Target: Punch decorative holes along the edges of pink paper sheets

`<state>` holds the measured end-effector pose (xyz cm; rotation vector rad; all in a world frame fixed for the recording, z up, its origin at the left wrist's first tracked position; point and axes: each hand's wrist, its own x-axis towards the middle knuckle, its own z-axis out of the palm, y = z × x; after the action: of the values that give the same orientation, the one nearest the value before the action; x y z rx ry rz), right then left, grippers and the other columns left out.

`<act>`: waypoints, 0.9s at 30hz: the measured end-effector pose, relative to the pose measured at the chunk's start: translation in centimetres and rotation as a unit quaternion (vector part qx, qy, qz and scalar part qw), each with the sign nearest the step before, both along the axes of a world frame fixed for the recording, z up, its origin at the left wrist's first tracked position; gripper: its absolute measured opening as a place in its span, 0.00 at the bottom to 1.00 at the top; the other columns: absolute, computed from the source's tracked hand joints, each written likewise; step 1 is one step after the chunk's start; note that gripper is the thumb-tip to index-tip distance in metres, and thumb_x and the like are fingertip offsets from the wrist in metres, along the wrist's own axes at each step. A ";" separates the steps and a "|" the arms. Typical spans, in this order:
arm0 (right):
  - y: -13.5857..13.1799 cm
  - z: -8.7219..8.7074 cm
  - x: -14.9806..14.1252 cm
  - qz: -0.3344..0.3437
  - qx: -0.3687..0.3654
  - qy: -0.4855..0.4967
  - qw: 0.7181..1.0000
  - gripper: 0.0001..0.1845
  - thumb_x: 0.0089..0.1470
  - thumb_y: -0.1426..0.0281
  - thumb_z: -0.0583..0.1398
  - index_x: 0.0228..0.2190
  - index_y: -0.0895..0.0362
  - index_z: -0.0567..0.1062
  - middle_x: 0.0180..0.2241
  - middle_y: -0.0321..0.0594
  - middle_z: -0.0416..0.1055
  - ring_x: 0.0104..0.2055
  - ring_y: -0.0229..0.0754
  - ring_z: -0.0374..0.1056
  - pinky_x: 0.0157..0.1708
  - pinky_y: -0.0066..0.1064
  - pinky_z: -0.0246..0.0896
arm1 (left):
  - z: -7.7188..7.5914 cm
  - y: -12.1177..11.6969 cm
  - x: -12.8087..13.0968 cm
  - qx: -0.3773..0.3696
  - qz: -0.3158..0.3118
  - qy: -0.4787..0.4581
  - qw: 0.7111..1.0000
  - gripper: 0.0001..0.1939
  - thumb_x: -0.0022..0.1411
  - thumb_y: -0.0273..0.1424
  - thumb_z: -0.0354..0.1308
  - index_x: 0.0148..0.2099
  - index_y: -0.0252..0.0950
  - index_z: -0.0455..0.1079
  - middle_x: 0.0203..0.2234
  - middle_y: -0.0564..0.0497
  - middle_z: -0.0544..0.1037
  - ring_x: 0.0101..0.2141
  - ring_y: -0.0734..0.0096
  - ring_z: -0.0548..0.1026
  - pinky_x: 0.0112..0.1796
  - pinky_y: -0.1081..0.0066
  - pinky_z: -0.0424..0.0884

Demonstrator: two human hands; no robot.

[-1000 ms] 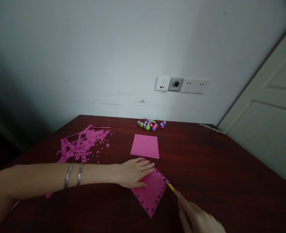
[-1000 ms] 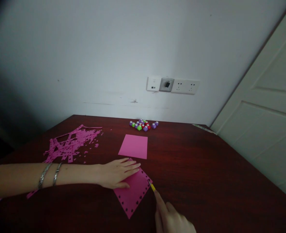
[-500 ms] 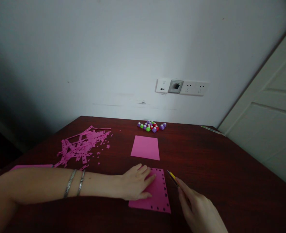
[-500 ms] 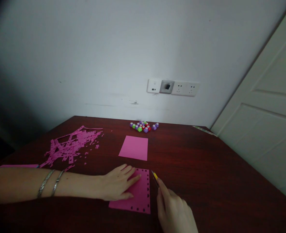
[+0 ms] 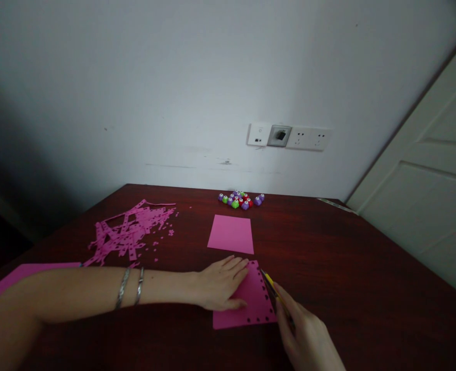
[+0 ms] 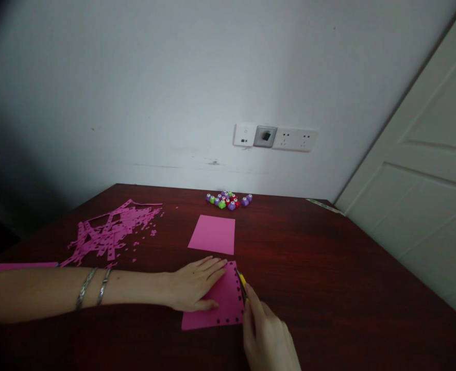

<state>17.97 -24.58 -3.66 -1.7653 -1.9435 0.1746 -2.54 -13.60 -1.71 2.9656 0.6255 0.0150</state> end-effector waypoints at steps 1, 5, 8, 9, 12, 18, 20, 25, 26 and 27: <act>0.1 0.0 -0.1 -0.001 0.001 -0.001 1.000 0.23 0.55 0.73 0.46 0.51 0.59 0.67 0.36 0.45 0.77 0.29 0.41 0.74 0.31 0.27 0.69 | 0.0 0.1 0.1 0.000 0.002 -0.002 1.000 0.38 0.61 0.50 0.38 0.62 0.23 0.46 0.60 0.35 0.49 0.60 0.56 0.47 0.58 0.62 0.45; 0.4 0.3 -0.5 -0.019 0.002 -0.009 1.000 0.23 0.55 0.73 0.46 0.51 0.58 0.68 0.34 0.44 0.77 0.29 0.42 0.74 0.31 0.27 0.68 | 0.0 0.4 0.5 0.004 0.005 -0.005 1.000 0.39 0.61 0.50 0.39 0.62 0.22 0.46 0.60 0.35 0.49 0.60 0.54 0.49 0.58 0.63 0.46; 0.6 0.6 -0.7 -0.035 0.004 -0.014 0.999 0.23 0.55 0.73 0.47 0.50 0.56 0.68 0.32 0.42 0.77 0.28 0.41 0.74 0.30 0.26 0.68 | 0.0 0.8 0.7 0.007 -0.003 -0.007 1.000 0.40 0.60 0.50 0.39 0.62 0.23 0.46 0.60 0.35 0.50 0.59 0.53 0.52 0.56 0.63 0.51; 0.7 0.6 -0.8 -0.039 0.005 -0.015 0.999 0.23 0.55 0.73 0.47 0.50 0.57 0.69 0.31 0.42 0.77 0.28 0.40 0.74 0.30 0.25 0.68 | 0.0 0.9 0.8 0.011 -0.008 -0.010 1.000 0.40 0.60 0.50 0.39 0.62 0.22 0.46 0.60 0.35 0.51 0.58 0.53 0.53 0.56 0.63 0.52; 0.9 0.8 -1.0 -0.046 0.007 -0.018 0.999 0.22 0.55 0.73 0.47 0.49 0.57 0.69 0.28 0.42 0.77 0.26 0.40 0.74 0.29 0.25 0.67 | 0.0 1.4 1.1 0.032 -0.021 -0.019 0.999 0.40 0.59 0.50 0.41 0.61 0.22 0.48 0.59 0.34 0.55 0.57 0.54 0.56 0.55 0.65 0.52; 1.3 0.4 -1.0 -0.053 0.000 -0.029 0.998 0.23 0.55 0.73 0.46 0.50 0.57 0.68 0.27 0.42 0.76 0.25 0.40 0.73 0.29 0.26 0.67 | 0.1 1.7 1.4 0.063 -0.031 -0.019 0.997 0.40 0.58 0.51 0.42 0.60 0.22 0.50 0.57 0.35 0.58 0.54 0.53 0.60 0.53 0.65 0.55; 1.4 0.2 -1.0 -0.052 0.002 -0.033 0.998 0.23 0.55 0.73 0.46 0.51 0.56 0.67 0.27 0.42 0.76 0.26 0.41 0.73 0.28 0.26 0.67 | 0.1 1.8 1.4 0.073 -0.035 -0.021 0.996 0.40 0.58 0.52 0.42 0.60 0.22 0.51 0.56 0.35 0.59 0.53 0.54 0.60 0.52 0.66 0.55; 1.5 0.2 -0.6 -0.029 -0.012 -0.039 0.999 0.24 0.54 0.73 0.48 0.52 0.55 0.66 0.27 0.42 0.76 0.25 0.41 0.73 0.27 0.25 0.67 | 0.3 2.1 1.6 0.080 -0.050 -0.019 0.995 0.42 0.56 0.53 0.45 0.60 0.23 0.50 0.53 0.36 0.63 0.50 0.55 0.62 0.52 0.66 0.55; 1.5 0.2 -0.6 -0.031 -0.014 -0.041 0.999 0.24 0.54 0.73 0.48 0.52 0.55 0.66 0.26 0.41 0.76 0.25 0.40 0.73 0.27 0.25 0.67 | 0.4 2.2 1.6 0.079 -0.051 -0.018 0.995 0.42 0.56 0.53 0.45 0.60 0.23 0.50 0.52 0.36 0.63 0.50 0.55 0.63 0.51 0.66 0.56; 1.5 0.1 -0.5 -0.032 -0.014 -0.044 0.998 0.24 0.54 0.73 0.48 0.52 0.55 0.66 0.26 0.41 0.76 0.25 0.40 0.73 0.27 0.25 0.67 | 0.4 2.3 1.6 0.078 -0.053 -0.016 0.995 0.43 0.55 0.54 0.45 0.60 0.23 0.50 0.52 0.36 0.63 0.49 0.55 0.63 0.51 0.66 0.56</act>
<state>17.44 -23.05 -3.51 -1.8806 -1.9504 0.1026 -0.91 -11.30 -1.28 3.1370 0.4837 0.1082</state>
